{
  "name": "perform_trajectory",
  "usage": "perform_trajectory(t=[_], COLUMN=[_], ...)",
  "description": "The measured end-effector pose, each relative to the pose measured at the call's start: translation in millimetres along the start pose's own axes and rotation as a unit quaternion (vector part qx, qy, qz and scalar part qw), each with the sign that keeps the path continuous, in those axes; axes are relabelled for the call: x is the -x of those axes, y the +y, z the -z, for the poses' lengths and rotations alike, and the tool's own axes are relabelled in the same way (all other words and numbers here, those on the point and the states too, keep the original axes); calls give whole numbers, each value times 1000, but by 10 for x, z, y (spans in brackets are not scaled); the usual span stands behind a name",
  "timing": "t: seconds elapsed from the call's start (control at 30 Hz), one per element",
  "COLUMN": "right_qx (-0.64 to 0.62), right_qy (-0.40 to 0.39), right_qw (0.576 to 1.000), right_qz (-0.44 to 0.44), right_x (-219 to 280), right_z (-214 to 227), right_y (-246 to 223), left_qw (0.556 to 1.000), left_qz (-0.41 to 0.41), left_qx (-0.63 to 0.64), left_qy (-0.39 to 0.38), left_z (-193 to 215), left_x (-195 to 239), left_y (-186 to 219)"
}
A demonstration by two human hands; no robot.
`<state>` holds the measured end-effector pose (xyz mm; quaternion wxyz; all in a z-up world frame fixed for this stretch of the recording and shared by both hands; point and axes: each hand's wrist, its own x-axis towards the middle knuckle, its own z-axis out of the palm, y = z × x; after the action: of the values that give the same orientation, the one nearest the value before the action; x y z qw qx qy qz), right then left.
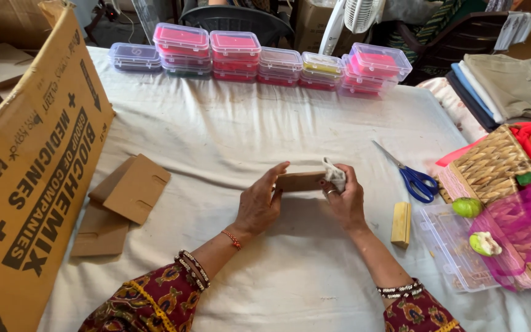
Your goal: The recorder wraps small brown rectangular items in pink mesh fabric and secures them.
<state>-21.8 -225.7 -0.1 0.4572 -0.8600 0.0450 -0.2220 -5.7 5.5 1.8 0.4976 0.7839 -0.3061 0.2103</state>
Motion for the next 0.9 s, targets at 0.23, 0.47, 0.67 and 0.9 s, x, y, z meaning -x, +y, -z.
perform_trajectory(t=[0.23,0.47,0.67,0.9], right_qx=[179,176,162,175], right_qy=[67,52,79,36], right_qw=[934,941,956,967], right_qz=[303,286,233,181], right_x=[93,97,62,65], right_z=[5,-4,6,2], right_y=[-157,-107,-58,-87], left_qw=[996,994,993,888], left_qz=[81,88,36,57], left_qx=[-30,-63,-97,-451], left_qy=[34,21,59,-66], left_z=[32,102,341,1132], left_x=[-11,-72,-218,-203], left_y=[-59,-40,-153,-877])
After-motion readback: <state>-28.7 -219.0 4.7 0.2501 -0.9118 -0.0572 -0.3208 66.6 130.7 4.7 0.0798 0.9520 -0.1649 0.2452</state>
